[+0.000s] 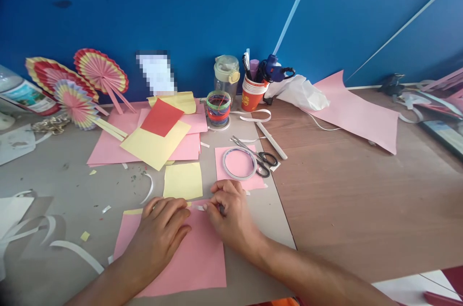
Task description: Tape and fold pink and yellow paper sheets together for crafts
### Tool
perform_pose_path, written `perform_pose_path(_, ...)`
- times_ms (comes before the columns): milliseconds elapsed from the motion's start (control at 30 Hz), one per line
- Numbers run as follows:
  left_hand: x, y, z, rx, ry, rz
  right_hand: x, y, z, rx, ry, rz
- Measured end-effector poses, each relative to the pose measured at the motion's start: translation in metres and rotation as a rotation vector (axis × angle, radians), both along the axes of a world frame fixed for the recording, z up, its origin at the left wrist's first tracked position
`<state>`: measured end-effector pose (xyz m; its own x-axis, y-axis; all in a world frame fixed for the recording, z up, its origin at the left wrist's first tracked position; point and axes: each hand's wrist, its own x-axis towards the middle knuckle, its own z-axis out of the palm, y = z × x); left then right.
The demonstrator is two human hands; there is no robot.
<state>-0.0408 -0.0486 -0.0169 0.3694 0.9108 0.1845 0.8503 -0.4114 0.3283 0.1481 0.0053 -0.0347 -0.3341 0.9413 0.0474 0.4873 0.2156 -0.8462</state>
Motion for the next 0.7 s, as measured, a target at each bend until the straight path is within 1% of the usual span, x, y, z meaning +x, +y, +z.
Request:
perform_pose_path(300,0.0015,0.0004,0.0003,0.018,0.000,0.004,-0.0049,0.0001,-0.0018,0.042,-0.020,-0.031)
perform_pose_path(533,0.0015,0.0001,-0.0007,-0.008,0.014,0.011,-0.0059,0.0003,0.0000,0.033,-0.033,-0.037)
perform_pose_path(700,0.0017,0.0005,0.0006,0.017,0.025,-0.001,-0.0067,-0.0003,-0.0009,0.033,-0.060,-0.037)
